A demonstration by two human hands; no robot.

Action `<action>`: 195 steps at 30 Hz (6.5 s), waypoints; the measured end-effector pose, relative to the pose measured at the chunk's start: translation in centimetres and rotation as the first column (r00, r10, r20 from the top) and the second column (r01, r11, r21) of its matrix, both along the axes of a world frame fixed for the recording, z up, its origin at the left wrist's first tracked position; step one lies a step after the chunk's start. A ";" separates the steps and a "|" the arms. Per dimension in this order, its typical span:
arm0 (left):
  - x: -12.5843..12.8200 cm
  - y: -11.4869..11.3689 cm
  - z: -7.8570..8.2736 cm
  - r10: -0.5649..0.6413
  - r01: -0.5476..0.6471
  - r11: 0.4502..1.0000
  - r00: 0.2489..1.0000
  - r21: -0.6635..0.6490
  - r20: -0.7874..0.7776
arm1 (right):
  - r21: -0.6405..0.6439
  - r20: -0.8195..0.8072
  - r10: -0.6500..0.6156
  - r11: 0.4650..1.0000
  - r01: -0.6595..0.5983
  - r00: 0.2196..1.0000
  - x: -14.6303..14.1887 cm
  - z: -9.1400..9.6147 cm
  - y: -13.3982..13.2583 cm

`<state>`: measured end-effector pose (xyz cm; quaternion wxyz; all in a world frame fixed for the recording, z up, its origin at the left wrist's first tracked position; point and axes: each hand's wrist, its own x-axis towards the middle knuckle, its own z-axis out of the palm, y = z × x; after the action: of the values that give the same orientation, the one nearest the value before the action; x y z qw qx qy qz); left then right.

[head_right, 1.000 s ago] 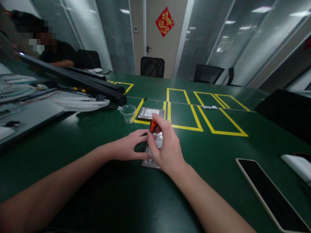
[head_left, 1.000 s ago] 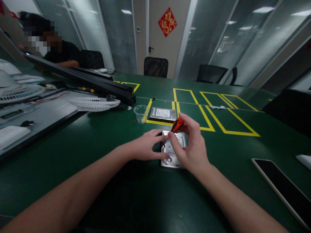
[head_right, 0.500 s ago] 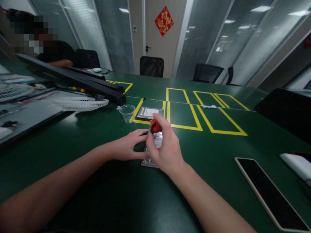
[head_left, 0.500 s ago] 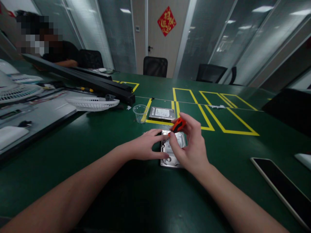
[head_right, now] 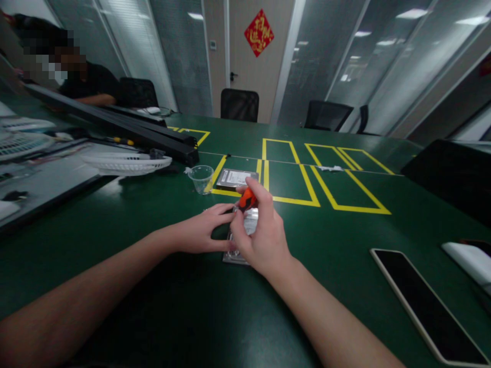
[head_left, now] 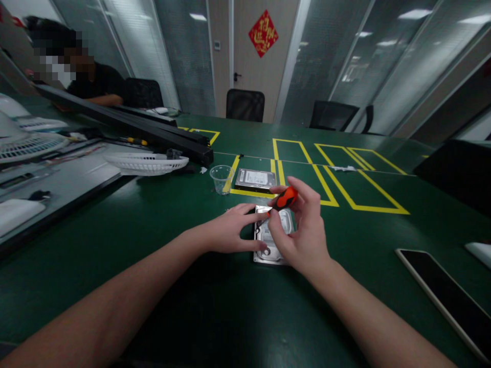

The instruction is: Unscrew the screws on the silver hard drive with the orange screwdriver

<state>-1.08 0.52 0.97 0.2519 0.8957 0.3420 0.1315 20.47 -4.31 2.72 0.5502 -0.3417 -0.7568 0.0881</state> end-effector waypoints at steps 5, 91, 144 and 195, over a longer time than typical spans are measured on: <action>-0.1 0.1 -0.3 0.011 -0.011 1.000 1.000 0.003 0.002 | 0.051 0.052 -0.072 0.996 0.070 0.996 0.1 0.3 0.0; -0.1 0.0 -0.1 0.001 -0.001 1.000 1.000 -0.001 0.016 | 0.056 0.070 -0.064 0.997 0.060 0.995 0.1 0.5 -0.1; 0.0 -0.1 0.2 0.000 0.000 1.000 1.000 0.007 -0.017 | 0.116 0.090 -0.105 0.989 0.095 0.990 0.0 0.9 -0.1; -0.2 0.2 -0.4 -0.004 0.004 1.000 0.999 0.016 0.043 | 0.138 0.120 -0.099 0.987 0.082 0.988 0.1 1.0 0.1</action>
<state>-1.23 0.68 0.53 0.2522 0.8954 0.3335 0.1532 20.62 -4.20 3.71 0.5260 -0.3433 -0.7780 -0.0091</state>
